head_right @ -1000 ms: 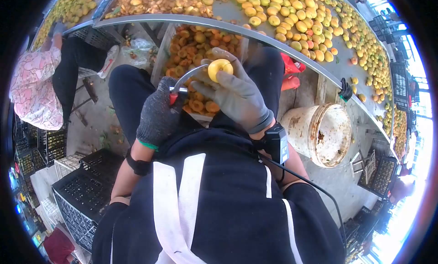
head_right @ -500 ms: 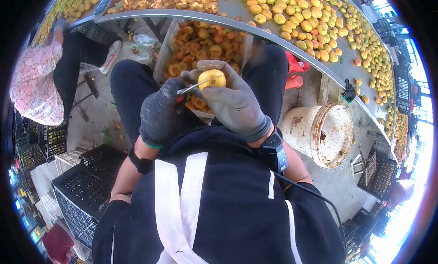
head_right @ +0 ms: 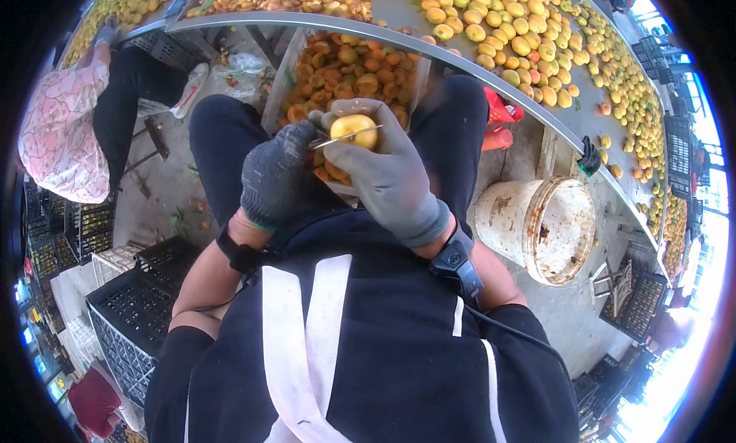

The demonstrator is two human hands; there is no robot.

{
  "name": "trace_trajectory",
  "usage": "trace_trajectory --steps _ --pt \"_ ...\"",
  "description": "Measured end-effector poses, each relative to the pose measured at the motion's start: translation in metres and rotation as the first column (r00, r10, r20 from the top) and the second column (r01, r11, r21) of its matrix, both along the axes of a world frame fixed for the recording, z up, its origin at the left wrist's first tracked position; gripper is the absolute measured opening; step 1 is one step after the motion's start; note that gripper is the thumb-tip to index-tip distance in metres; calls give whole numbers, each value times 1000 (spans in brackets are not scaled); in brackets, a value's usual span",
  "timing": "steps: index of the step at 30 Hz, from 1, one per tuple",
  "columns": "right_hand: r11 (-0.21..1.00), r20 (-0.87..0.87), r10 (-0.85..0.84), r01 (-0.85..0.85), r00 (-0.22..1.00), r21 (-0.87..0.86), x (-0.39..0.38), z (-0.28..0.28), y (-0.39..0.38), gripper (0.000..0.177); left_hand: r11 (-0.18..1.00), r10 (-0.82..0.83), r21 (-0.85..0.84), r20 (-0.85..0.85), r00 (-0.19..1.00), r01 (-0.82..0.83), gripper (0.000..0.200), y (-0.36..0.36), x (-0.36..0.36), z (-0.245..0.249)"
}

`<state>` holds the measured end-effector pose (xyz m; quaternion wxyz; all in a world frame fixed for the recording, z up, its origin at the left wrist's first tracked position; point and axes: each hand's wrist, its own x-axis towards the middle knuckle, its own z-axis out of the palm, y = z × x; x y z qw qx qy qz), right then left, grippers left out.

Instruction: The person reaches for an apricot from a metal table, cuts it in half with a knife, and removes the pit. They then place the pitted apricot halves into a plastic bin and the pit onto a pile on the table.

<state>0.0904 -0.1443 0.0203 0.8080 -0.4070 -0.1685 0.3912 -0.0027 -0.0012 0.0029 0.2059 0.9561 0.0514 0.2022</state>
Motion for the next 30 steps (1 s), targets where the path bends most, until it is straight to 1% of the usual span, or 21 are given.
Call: trace_trajectory --steps 2,3,4,5,6,8,12,14,15,17,18,20,21,22,23,24,25,27,28,29,30 --pt "997 264 -20 38 964 -60 2 -5 1 34 998 48 -40 -77 996 -51 36 1 4 -3" --pt "998 265 -20 37 964 -59 3 -5 2 34 998 49 -39 -76 996 -52 36 3 4 -5" --pt "1000 77 5 -3 997 -26 5 -3 3 34 998 37 -45 -75 996 -40 38 4 4 -7" --pt "999 -114 38 -37 993 12 7 -3 3 33 998 25 -53 -75 997 -29 39 5 4 -10" --pt "999 -115 38 -37 993 11 9 -4 5 33 998 25 -54 -76 997 -29 39 4 4 -12" --pt "996 -121 59 -50 991 69 12 -9 7 36 965 28 -252 -162 986 -69 40 2 5 -16" --pt "992 -132 91 -79 987 97 17 -8 6 46 946 41 -318 -75 996 -63 37 -1 5 -22" --pt "977 -110 150 -130 983 167 18 -8 6 56 829 26 -555 -83 996 -68 38 3 9 -24" --pt "978 -111 149 -130 983 166 20 -10 5 56 829 25 -555 -84 996 -68 38 6 10 -25" --pt "960 -164 204 -165 965 227 25 -15 5 59 811 -84 -584 -66 994 30 30 13 15 -27" --pt "960 -165 204 -164 965 227 28 -18 7 59 811 -84 -584 -67 994 30 30 15 18 -32" --pt "956 -363 239 -152 901 253 39 -25 13 54 646 -58 -759 54 997 79 20 18 26 -46" --pt "956 -364 238 -150 901 252 46 -36 15 54 646 -59 -760 53 997 79 20 21 28 -43" --pt "996 -518 93 -86 850 38 56 -54 17 52 390 4 -914 -115 993 -107 17 25 31 -36" --pt "982 -624 -75 -52 778 -184 64 -71 15 49 93 16 -953 -289 957 -289 14 28 33 -33" --pt "980 -630 -7 -121 776 -160 71 -74 11 45 66 72 -971 -225 972 -229 14 27 34 -32" --pt "979 -631 -7 -124 776 -163 74 -78 6 45 62 74 -971 -226 971 -231 14 29 33 -30" --pt "955 -396 293 -280 870 92 72 -82 -2 45 -104 93 -977 -197 976 -187 13 36 30 -20" --pt "955 -401 294 -281 868 90 65 -74 1 45 -178 51 -975 -146 988 -135 11 41 29 -15" --pt "976 -337 219 -212 915 59 57 -64 5 47 -180 51 -974 -150 987 -138 11 45 29 -13" --pt "990 -268 143 -139 953 32 51 -55 10 50 -235 33 -970 -77 997 -67 10 49 30 -11"
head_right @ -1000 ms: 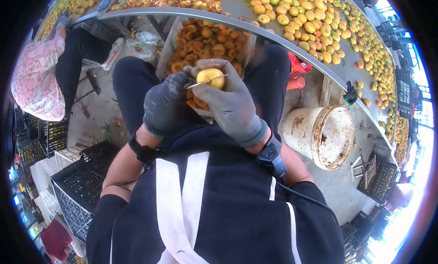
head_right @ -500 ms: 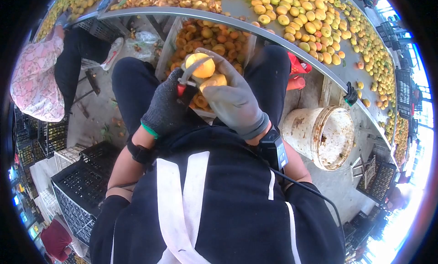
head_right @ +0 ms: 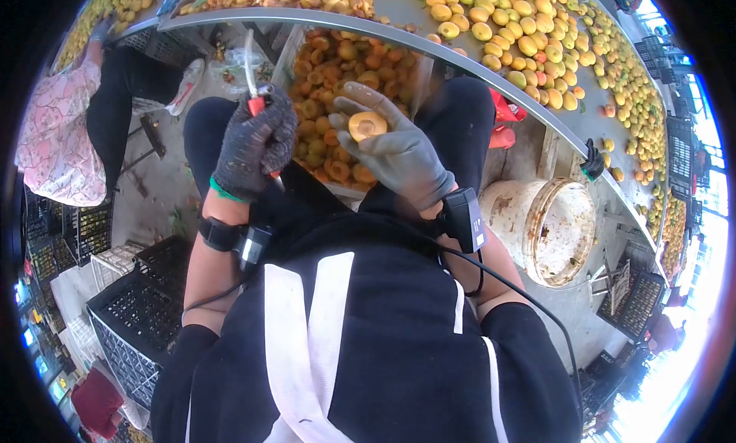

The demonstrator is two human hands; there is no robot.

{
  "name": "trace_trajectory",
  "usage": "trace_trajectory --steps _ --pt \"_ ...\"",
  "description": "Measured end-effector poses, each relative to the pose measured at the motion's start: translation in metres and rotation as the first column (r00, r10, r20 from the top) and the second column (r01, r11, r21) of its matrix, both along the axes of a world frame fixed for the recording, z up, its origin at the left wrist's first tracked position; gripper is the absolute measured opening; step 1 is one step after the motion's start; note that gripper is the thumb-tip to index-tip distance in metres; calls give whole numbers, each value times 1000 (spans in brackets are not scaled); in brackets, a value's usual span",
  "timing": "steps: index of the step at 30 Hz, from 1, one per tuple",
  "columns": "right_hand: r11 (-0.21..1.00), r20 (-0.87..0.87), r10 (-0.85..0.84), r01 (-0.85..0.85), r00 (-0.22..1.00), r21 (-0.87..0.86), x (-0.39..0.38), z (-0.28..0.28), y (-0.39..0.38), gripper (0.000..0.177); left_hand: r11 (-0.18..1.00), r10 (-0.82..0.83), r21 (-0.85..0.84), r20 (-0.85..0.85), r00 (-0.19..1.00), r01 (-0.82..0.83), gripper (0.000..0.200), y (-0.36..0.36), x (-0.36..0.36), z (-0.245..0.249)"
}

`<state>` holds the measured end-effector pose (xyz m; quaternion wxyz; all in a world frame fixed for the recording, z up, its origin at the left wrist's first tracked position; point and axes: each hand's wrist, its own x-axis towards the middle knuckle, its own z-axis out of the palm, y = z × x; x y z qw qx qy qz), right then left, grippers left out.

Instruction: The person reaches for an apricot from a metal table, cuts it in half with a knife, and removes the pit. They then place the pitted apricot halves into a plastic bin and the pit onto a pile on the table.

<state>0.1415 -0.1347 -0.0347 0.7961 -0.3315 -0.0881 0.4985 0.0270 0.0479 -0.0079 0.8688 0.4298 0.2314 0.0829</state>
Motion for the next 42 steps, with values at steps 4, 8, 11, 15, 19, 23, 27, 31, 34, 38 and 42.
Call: trace_trajectory --steps 4,8,11,15,19,23,27,31,34,38,42 --pt "994 84 93 -88 992 -67 -4 9 0 51 987 -12 -156 227 974 48 8 1 7 9" --pt "891 -278 451 -448 848 77 2 -1 -10 60 975 2 -208 376 927 83 9 -4 14 11" --pt "892 -164 439 -451 883 -39 -14 19 -7 61 977 41 -208 422 906 53 9 -8 18 11" --pt "884 142 460 -438 876 -164 -32 14 -3 53 971 58 -233 464 884 59 8 -13 21 12" --pt "872 170 488 -477 856 -108 -35 16 -2 45 976 94 -219 425 900 1 8 -28 21 6" --pt "857 -16 476 -468 879 -214 -30 32 -6 39 987 144 -118 355 923 -109 6 -34 20 6" --pt "864 -134 489 -500 862 -62 -17 12 -11 39 979 194 -152 478 857 -136 4 -13 22 15" --pt "988 -304 147 -154 941 -1 -28 4 -5 41 956 288 -192 461 840 -222 4 -7 25 21" --pt "975 -383 214 -173 898 140 -29 7 -6 42 971 213 -200 478 852 -131 4 -15 25 14" --pt "904 -331 425 -380 842 194 -38 18 -7 40 956 117 -291 444 888 20 6 -28 22 14" --pt "896 -346 395 -440 851 -61 -34 16 -5 28 964 -19 -224 470 883 140 8 -27 16 16"
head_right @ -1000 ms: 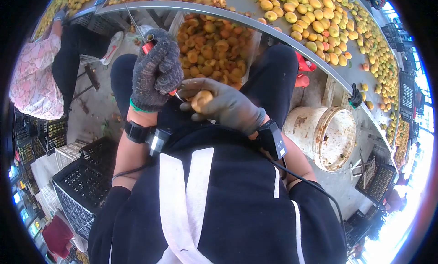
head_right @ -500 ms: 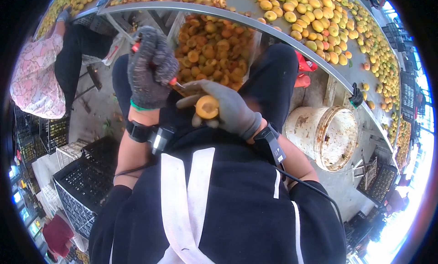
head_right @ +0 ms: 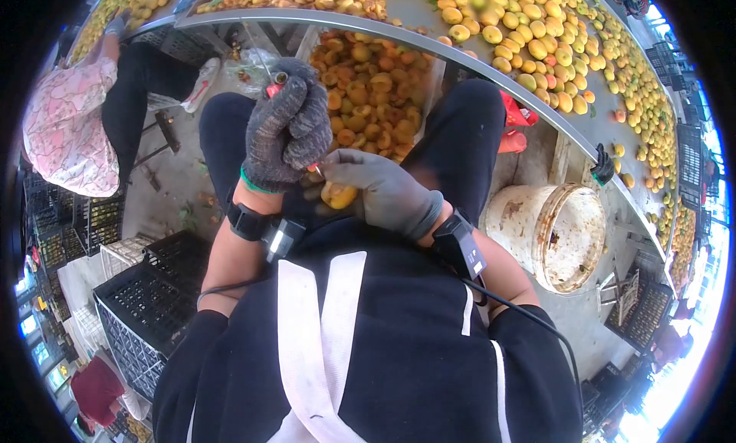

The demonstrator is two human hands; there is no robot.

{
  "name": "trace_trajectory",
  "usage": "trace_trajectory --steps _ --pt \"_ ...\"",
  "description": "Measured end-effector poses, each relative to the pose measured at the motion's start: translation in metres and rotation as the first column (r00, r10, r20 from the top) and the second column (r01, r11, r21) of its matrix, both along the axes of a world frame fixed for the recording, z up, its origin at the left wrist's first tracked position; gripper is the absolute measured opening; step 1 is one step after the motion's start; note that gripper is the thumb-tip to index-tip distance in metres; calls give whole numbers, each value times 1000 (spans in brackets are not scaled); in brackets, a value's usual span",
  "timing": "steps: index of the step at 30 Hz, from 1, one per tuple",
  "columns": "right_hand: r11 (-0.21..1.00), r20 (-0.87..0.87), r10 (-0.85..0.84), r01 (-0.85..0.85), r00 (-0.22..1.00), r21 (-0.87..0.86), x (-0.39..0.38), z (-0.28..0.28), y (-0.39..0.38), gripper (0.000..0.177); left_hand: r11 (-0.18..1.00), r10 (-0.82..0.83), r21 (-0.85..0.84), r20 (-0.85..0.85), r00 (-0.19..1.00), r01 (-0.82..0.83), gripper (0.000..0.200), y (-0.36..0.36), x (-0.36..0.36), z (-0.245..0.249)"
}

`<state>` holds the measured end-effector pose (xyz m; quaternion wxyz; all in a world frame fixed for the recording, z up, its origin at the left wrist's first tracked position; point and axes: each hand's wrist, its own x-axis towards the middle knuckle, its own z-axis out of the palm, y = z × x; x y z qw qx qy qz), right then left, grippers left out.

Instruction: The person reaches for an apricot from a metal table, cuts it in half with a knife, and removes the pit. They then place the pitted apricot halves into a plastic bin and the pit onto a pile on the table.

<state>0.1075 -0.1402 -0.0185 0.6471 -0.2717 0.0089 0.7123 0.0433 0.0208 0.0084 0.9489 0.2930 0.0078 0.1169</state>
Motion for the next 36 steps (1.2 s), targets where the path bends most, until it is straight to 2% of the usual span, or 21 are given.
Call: trace_trajectory --steps 1,2,4,5,6,7,9,10,11,13,15,16,17,18,19,21,22,26,31,34,36 --pt "1000 1 -1 1 1000 2 -2 -2 1 28 999 -28 38 -26 999 29 9 0 -1 1" --pt "998 96 -67 64 993 29 -6 -4 3 25 999 -29 41 -24 999 30 9 -3 2 3" --pt "990 192 -136 126 972 65 -8 -3 7 21 981 184 86 -111 977 -175 11 -9 7 7" --pt "969 218 -246 235 945 73 -7 -1 8 22 981 183 88 -108 977 -174 11 -5 8 5" --pt "936 242 -352 343 904 83 -6 1 9 22 983 183 7 -80 980 -183 11 4 9 2" --pt "934 245 -357 346 901 87 -4 4 9 22 980 182 -75 -49 982 -185 11 11 9 0" --pt "910 -37 -413 414 910 14 6 9 6 25 983 184 -13 9 983 -184 11 21 7 2" --pt "956 -174 -253 274 952 108 10 -4 2 27 981 196 -24 45 980 -195 11 23 6 6" --pt "955 -170 -253 275 952 115 11 -11 -3 27 977 210 -34 81 974 -208 11 24 5 11" --pt "981 36 -194 193 980 31 6 -7 -3 32 971 240 11 44 970 -241 11 22 -1 22" --pt "968 139 -170 139 976 208 12 -8 3 41 960 272 57 16 962 -273 14 29 -6 26" --pt "989 295 -58 15 954 144 20 -1 2 45 948 306 91 -9 952 -304 16 30 -10 29" --pt "994 530 -109 75 841 86 17 11 14 47 930 347 135 -9 938 -343 19 33 -15 30" --pt "999 641 42 -12 767 -52 23 27 19 50 912 382 165 -10 924 -375 18 34 -20 31" --pt "992 452 -123 106 883 61 19 5 28 49 919 383 118 -47 922 -376 17 33 -24 37" --pt "997 563 -59 79 824 -11 22 15 40 30 918 389 110 -65 919 -381 15 37 -34 35" --pt "995 507 -84 101 858 -6 22 12 48 21 909 405 127 -30 914 -398 15 38 -37 34" --pt "1000 588 -3 -13 809 22 16 22 62 16 872 475 171 -65 878 -459 14 41 -51 25" --pt "999 532 2 -29 847 41 5 14 70 24 872 478 152 -60 877 -465 11 38 -60 26" --pt "992 583 18 -88 813 92 3 10 78 30 871 471 188 -66 879 -453 10 37 -63 29" --pt "994 683 -8 -70 730 86 -2 8 83 33 879 459 175 -69 886 -443 10 37 -63 30"
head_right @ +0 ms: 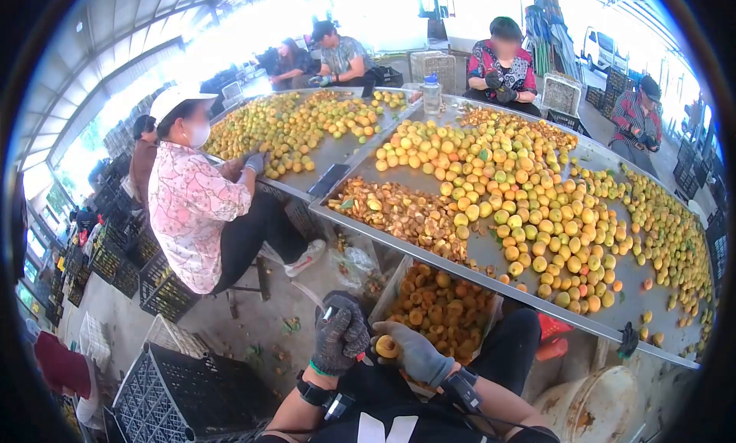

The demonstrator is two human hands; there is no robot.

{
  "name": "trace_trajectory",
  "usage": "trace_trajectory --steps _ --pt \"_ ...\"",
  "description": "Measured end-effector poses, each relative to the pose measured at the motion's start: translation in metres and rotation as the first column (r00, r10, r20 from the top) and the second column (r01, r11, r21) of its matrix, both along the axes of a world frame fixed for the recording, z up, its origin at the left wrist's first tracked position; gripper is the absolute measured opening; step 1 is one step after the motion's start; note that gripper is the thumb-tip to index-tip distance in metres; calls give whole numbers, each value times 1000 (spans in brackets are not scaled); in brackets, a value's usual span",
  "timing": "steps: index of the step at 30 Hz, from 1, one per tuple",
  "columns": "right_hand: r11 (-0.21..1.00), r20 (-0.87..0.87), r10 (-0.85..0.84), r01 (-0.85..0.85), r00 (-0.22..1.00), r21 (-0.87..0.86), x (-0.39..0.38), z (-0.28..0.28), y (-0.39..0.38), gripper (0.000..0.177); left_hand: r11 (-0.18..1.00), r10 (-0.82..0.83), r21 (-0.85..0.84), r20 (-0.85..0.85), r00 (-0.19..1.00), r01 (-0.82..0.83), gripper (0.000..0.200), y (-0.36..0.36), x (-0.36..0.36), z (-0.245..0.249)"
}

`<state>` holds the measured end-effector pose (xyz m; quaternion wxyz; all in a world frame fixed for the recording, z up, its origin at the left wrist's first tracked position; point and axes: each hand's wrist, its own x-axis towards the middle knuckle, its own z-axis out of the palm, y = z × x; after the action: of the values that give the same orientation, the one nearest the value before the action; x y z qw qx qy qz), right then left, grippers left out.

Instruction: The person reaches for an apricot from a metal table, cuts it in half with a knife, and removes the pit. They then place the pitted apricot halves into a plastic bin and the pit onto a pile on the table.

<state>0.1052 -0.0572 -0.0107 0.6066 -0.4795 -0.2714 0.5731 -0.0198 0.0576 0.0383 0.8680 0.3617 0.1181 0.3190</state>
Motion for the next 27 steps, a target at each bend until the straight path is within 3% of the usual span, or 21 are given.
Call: trace_trajectory --steps 2,4,6,7,9,11,13,15,17,19,21,22,24,25,27 --pt "998 -52 61 -62 997 -24 -1 -5 -2 33 1000 -12 -19 -5 1000 12 10 0 0 1" --pt "991 -111 119 -124 987 -43 -4 -3 -9 33 996 -33 81 25 999 31 10 1 1 2" --pt "935 -367 294 -345 883 -82 -2 16 -20 28 997 -74 31 40 996 73 11 -3 1 1" --pt "935 -376 288 -343 881 -87 -3 21 -22 28 993 -118 -14 60 991 119 12 -5 1 0" --pt "948 -335 159 -239 929 -212 -7 26 -29 20 990 -138 -3 48 989 139 14 -9 3 -6" --pt "949 -283 158 -225 946 -222 -8 27 -37 23 987 -162 -4 31 986 162 15 -12 6 -11" --pt "951 -240 145 -203 960 -235 -5 34 -43 26 966 -242 -64 128 962 252 17 -12 11 -11" --pt "983 8 152 -150 988 -109 -3 46 -51 16 972 -224 -46 111 968 230 18 -17 19 -8" --pt "981 -42 -65 57 997 -184 -5 41 -50 20 996 -89 37 67 994 87 20 -23 35 -5" --pt "956 -42 -222 209 974 -206 -4 31 -51 24 995 -80 -60 64 995 84 21 -18 42 -5" --pt "941 58 -337 338 940 -16 -6 16 -51 29 983 -79 -152 136 988 99 22 -11 43 -8" --pt "939 43 -339 341 940 -47 -7 9 -55 29 979 -80 -179 114 990 99 22 -11 40 -10" --pt "930 105 -355 339 929 144 -3 3 -60 37 990 -96 -83 225 970 117 24 -10 44 -10" --pt "930 103 -358 345 928 127 -4 5 -66 37 988 -97 -100 218 971 121 24 -13 44 -11" --pt "949 -222 -311 315 924 -22 -5 12 -73 41 984 -140 -77 242 960 163 27 -17 44 -11"
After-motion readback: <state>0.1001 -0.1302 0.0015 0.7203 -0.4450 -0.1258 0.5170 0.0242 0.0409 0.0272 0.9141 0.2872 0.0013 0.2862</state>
